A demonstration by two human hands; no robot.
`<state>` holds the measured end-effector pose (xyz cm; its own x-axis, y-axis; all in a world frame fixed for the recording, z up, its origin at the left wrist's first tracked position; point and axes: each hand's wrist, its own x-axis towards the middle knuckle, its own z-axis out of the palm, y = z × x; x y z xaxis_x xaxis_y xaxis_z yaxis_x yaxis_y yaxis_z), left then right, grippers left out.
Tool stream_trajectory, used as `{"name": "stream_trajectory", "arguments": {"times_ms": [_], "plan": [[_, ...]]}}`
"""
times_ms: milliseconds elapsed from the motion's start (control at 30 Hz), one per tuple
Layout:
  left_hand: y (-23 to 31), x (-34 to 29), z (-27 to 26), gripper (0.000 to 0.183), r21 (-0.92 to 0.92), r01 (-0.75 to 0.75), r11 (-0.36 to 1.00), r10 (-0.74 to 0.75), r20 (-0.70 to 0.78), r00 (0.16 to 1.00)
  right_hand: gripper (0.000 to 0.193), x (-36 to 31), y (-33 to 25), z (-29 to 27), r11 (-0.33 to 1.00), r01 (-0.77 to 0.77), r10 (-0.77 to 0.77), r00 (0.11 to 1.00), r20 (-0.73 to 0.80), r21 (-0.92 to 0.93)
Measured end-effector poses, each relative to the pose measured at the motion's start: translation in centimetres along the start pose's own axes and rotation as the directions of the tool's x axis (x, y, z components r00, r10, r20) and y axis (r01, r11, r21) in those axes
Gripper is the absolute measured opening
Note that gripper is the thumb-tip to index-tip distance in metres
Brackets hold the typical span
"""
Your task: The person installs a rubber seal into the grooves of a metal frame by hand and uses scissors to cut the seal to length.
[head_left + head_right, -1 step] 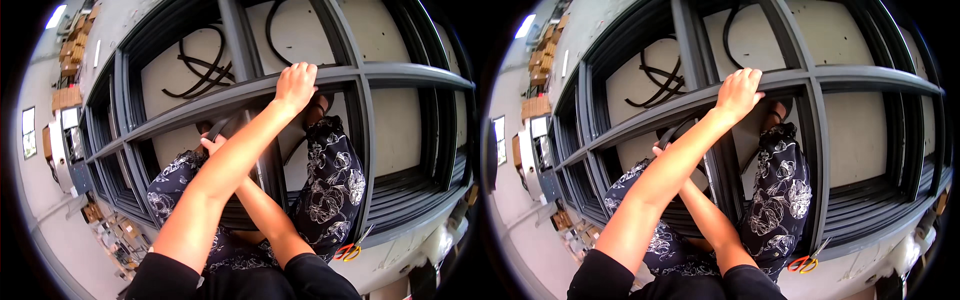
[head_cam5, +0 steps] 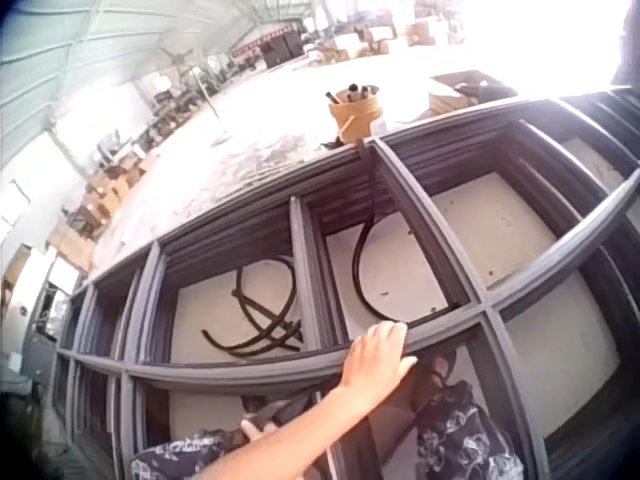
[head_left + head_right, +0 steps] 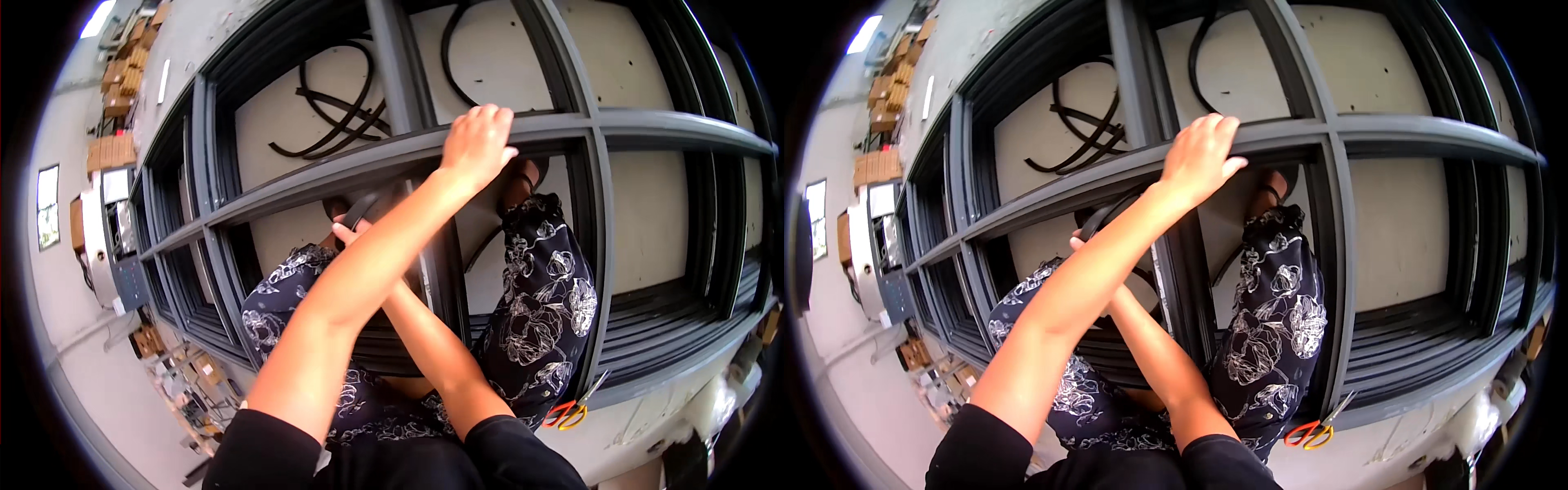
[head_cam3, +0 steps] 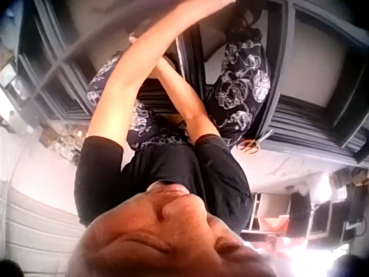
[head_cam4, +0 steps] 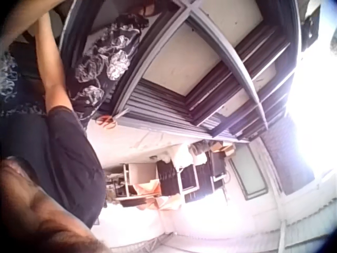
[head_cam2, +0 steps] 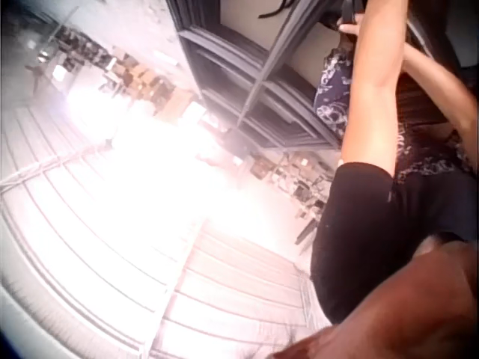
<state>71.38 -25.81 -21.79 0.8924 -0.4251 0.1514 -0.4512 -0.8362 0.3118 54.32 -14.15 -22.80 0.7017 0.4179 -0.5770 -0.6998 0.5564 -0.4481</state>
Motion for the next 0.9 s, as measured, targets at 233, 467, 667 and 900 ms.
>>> {"name": "stream_trajectory", "arguments": {"times_ms": [233,467,667,900], "plan": [[-9.1,-21.0,-15.0,0.033,-0.075,0.506,0.859,-0.511,-0.151,0.846,0.024,2.4,0.4,0.3,0.962,-0.148,0.123,0.985,0.121,0.23],[-11.1,-31.0,-18.1,0.069,-0.388,0.687,0.615,-0.666,0.21,0.715,0.035,-1.7,-5.0,3.4,0.841,-0.116,-0.078,0.941,0.33,0.529],[-18.9,-30.3,-19.1,0.042,-0.509,0.461,0.727,-0.639,-0.255,0.726,0.031,-0.1,-7.4,2.7,0.952,-0.154,0.128,0.985,0.111,0.266],[-23.8,-31.2,-22.0,0.043,0.052,0.372,0.927,-0.349,-0.244,0.905,0.032,-0.9,-12.5,-0.5,-0.08,0.104,0.057,0.993,0.1,-0.991]]}}
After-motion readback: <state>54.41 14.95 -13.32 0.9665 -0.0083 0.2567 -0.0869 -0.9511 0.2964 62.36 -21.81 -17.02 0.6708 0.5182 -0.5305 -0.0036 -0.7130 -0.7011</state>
